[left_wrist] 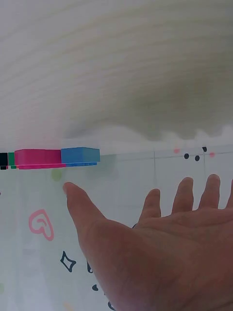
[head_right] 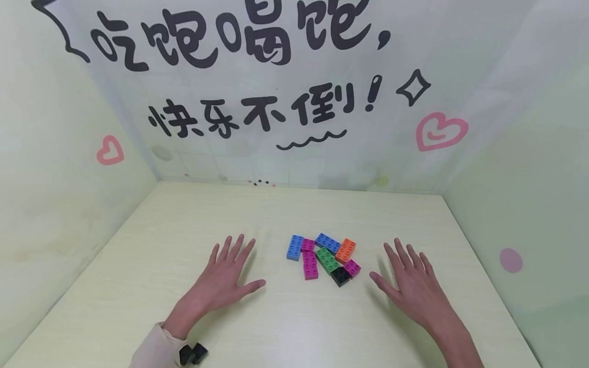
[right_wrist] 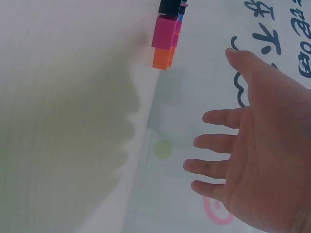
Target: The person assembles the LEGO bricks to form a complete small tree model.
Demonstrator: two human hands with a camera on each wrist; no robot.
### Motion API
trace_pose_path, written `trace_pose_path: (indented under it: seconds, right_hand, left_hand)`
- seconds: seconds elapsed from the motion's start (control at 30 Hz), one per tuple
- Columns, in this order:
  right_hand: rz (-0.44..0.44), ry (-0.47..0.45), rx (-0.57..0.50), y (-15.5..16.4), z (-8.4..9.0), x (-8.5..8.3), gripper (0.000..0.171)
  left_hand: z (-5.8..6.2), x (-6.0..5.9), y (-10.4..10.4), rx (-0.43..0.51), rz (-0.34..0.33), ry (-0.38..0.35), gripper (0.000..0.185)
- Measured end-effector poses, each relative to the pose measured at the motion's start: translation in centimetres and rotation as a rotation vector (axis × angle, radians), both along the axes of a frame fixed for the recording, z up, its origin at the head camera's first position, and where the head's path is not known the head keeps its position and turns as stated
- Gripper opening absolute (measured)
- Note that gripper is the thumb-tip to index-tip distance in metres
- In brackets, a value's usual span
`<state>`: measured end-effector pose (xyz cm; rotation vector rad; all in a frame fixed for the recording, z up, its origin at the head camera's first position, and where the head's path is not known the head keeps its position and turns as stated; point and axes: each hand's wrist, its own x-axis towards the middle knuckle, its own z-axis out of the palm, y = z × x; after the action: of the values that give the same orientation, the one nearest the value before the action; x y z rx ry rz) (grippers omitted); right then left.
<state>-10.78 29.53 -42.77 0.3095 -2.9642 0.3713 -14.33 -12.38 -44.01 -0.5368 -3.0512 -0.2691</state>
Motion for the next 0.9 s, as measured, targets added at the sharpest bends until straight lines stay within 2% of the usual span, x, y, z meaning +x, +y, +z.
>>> trace_pose_path:
  seconds: [0.2,0.3,0.4,0.47,0.57,0.7,0.9]
  right_hand:
    - [0.01,0.009,-0.004,-0.2,-0.3,0.0,0.08]
    - [0.019,-0.016,-0.014,-0.7,-0.2,-0.2,0.08]
    - [0.033,-0.055,-0.028,-1.5,0.3,-0.4,0.08]
    - [0.053,-0.052,-0.026,-2.4,0.7,-0.7,0.079]
    - [0.107,0.004,0.002,-4.0,1.1,-1.5,0.071]
    - [0.211,0.093,0.095,-6.9,1.2,-2.5,0.053]
    - [0.413,0.185,0.2,-11.0,0.5,-3.6,0.034]
  left_hand:
    - [-0.4,-0.2,-0.2,-0.005,0.0,-0.016,0.096]
    - [-0.4,-0.5,-0.2,-0.003,-0.001,-0.008,0.096]
    - [-0.3,-1.0,0.1,0.01,-0.032,0.002,0.093]
    - [0.0,-1.4,0.7,0.022,-0.08,0.01,0.087]
    - [0.7,-2.6,2.3,0.021,-0.174,0.029,0.074]
    - [1.2,-4.7,5.2,0.007,-0.286,0.044,0.059]
    - [0.7,-7.5,9.1,-0.025,-0.37,0.001,0.051]
